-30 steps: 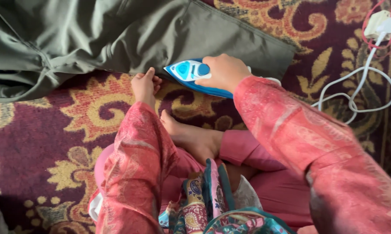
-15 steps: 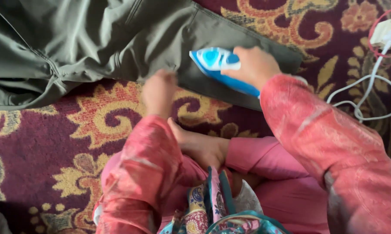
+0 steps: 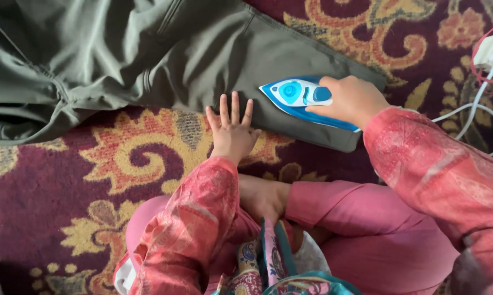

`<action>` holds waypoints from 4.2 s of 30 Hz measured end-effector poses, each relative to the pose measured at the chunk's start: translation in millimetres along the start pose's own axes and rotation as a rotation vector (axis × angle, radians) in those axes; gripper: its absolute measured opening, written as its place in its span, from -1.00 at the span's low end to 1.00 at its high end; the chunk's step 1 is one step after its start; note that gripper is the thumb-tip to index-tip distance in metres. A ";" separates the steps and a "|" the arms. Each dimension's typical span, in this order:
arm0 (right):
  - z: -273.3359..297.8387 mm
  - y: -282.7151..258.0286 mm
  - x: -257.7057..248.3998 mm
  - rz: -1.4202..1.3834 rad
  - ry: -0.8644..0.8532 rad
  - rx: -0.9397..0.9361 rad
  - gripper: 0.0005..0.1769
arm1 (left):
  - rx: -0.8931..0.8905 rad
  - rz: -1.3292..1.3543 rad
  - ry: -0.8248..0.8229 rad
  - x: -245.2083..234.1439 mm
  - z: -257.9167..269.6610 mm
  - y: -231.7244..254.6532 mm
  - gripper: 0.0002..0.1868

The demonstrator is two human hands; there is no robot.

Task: Ironing a pair of green pants on a rug on the floor.

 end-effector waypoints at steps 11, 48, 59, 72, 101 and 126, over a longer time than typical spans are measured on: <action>-90.5 -43.7 -59.6 -0.069 0.357 -0.216 -0.10 | -0.011 -0.106 -0.015 15.0 -6.4 1.3 -0.07; 22.0 -13.3 22.8 -0.159 0.089 -0.045 -0.27 | -0.041 0.537 0.856 -51.0 -12.7 -36.4 -0.52; -16.6 100.9 -45.6 -0.395 0.354 0.097 -0.20 | 0.003 -0.033 0.604 -22.6 -12.7 1.9 -0.18; 9.5 89.4 -28.0 -0.252 0.187 0.065 -0.20 | 0.029 -0.019 0.616 -17.8 -12.6 -0.9 -0.19; 66.3 155.2 32.8 -0.010 -0.040 0.135 -0.20 | 0.020 -0.042 0.584 -16.0 -14.7 0.5 -0.18; 1.2 134.1 -31.1 -0.136 0.293 0.110 -0.12 | 0.024 -0.043 0.591 -18.2 -15.3 0.5 -0.19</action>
Point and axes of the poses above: each hand's wrist, its own z-axis away from the middle knuckle, its own x-axis out of the palm, y = z × x, the point moved 9 cm from there along -z, towards the middle knuckle, and after that the axes turned 13 degrees about -z, right-handed, at the moved point
